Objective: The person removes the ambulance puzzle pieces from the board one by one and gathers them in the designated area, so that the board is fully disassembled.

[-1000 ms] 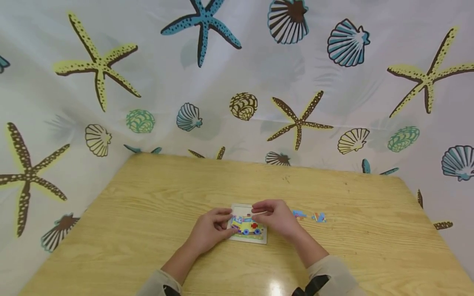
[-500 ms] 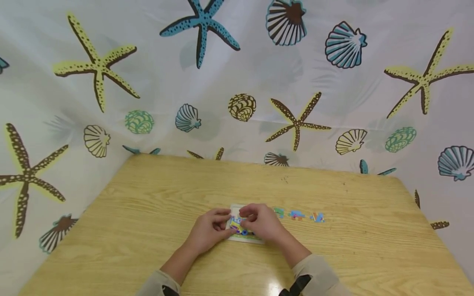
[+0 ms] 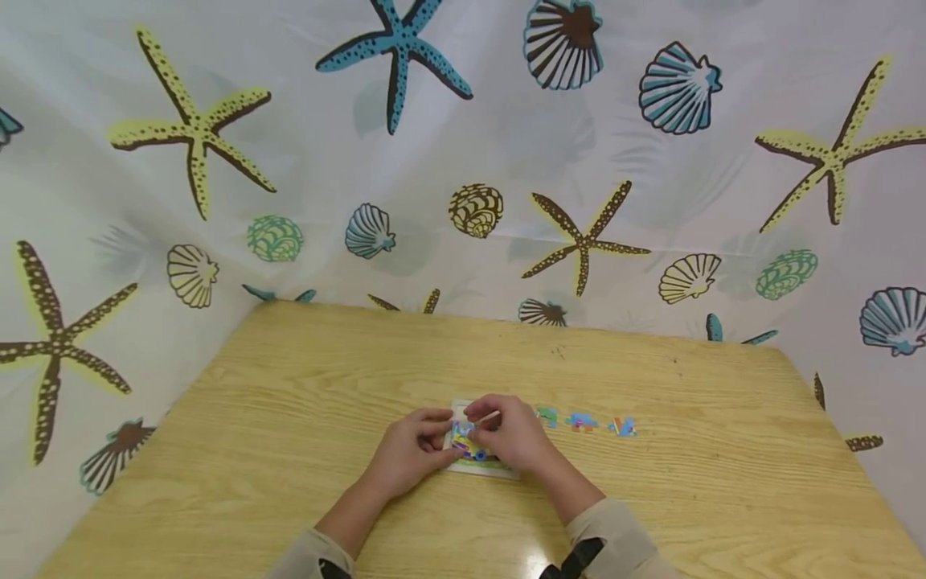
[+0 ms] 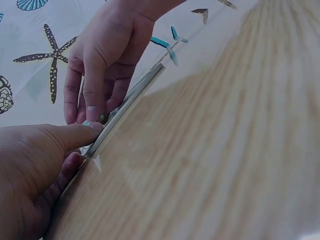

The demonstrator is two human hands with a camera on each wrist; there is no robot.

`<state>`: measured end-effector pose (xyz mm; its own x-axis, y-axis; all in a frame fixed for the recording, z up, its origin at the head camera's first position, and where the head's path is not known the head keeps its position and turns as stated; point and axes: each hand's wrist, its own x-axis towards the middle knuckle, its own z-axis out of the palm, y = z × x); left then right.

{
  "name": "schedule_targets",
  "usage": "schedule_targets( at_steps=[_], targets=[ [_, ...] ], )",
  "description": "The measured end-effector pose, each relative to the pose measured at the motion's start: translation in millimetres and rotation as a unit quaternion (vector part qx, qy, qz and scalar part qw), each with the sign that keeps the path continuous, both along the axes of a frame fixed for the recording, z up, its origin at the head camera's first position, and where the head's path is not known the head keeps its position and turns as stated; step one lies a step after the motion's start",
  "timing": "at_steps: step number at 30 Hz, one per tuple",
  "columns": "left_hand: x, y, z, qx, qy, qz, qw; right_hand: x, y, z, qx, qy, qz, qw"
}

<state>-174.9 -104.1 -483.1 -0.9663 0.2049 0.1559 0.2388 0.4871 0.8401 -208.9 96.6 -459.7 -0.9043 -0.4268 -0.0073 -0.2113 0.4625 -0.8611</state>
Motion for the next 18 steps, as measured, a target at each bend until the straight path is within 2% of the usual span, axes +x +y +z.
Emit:
schedule_targets(
  at_steps=[10, 14, 18],
  targets=[
    [-1.1, -2.0, 2.3, -0.011, 0.013, 0.002, 0.9999, -0.9, 0.4, 1.3, -0.005, -0.003, 0.009, 0.9999],
    [-0.5, -1.2, 1.2, -0.004, 0.001, 0.002, 1.0, -1.8, 1.9, 0.7, -0.038, -0.048, -0.014, 0.998],
    [0.2, 0.1, 0.4, 0.0, 0.004, 0.003, 1.0, -2.8, 5.4, 0.6, -0.089, -0.105, -0.031, 0.99]
  ],
)
